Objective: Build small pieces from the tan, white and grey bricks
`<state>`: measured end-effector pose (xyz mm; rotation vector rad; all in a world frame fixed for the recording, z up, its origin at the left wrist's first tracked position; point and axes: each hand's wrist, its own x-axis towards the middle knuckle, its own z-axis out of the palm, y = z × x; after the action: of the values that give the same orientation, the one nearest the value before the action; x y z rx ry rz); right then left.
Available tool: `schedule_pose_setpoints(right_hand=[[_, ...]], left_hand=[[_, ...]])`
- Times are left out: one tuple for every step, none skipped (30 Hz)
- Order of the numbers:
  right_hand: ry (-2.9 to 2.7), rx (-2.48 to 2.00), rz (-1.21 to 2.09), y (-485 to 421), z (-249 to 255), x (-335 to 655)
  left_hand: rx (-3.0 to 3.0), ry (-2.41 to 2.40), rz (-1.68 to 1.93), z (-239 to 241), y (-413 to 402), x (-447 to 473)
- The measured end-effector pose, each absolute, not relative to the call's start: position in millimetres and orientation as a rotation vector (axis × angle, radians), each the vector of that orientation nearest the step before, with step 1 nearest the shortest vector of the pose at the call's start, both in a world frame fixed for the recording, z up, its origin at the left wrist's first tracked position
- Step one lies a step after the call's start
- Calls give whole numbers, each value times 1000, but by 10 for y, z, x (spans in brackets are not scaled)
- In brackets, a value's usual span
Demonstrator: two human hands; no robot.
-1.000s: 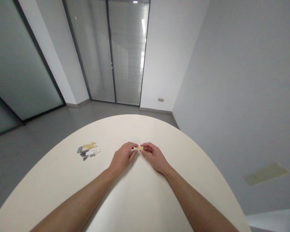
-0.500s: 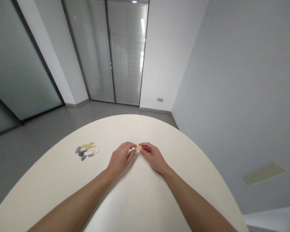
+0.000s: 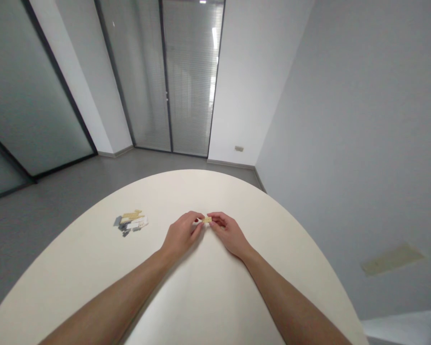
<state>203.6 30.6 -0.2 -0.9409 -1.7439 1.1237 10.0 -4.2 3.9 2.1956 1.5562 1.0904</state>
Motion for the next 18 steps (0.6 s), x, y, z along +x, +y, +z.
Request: schedule_pose_setpoints(right_hand=[[-1750, -944, 1118, 306, -2, 2035], [-1756, -947, 1111, 307, -1, 2034], [-1761, -951, 1105, 307, 0, 2033], [-1766, -954, 1099, 307, 1, 2031], [-1770, -956, 1093, 308, 2, 2030], [-1772, -958, 1087, 309, 3, 2028], [-1771, -961, 1081, 309, 3, 2027], [-1770, -964, 1077, 310, 4, 2027], [-1767, -967, 1075, 310, 5, 2027], [-1765, -969, 1076, 310, 6, 2028], [-1765, -969, 1078, 310, 7, 2029], [-1766, -968, 1081, 310, 8, 2030], [-1767, -964, 1083, 310, 9, 2030], [-1767, -962, 1084, 310, 9, 2030], [-1766, -960, 1084, 311, 9, 2030], [-1765, -958, 1083, 312, 8, 2029], [-1764, -957, 1083, 313, 6, 2028], [-1766, -956, 1082, 314, 4, 2027]], left_hand=[[2192, 1554, 1085, 38, -43, 100], [2189, 1553, 1083, 39, -44, 100], [2187, 1553, 1082, 39, -46, 100], [2185, 1553, 1082, 40, -48, 100], [2184, 1555, 1081, 41, -50, 100], [2182, 1558, 1080, 41, -51, 100], [2178, 1562, 1078, 42, -52, 100], [2175, 1567, 1076, 41, -52, 100], [2171, 1571, 1075, 41, -50, 101], [2168, 1574, 1075, 39, -48, 101], [2167, 1576, 1074, 38, -44, 101], [2167, 1576, 1073, 36, -41, 100], [2168, 1575, 1071, 35, -38, 99], [2170, 1575, 1068, 34, -37, 98], [2169, 1577, 1064, 33, -37, 96], [2168, 1581, 1060, 33, -38, 94], [2166, 1587, 1056, 33, -41, 93], [2163, 1595, 1052, 34, -44, 91]])
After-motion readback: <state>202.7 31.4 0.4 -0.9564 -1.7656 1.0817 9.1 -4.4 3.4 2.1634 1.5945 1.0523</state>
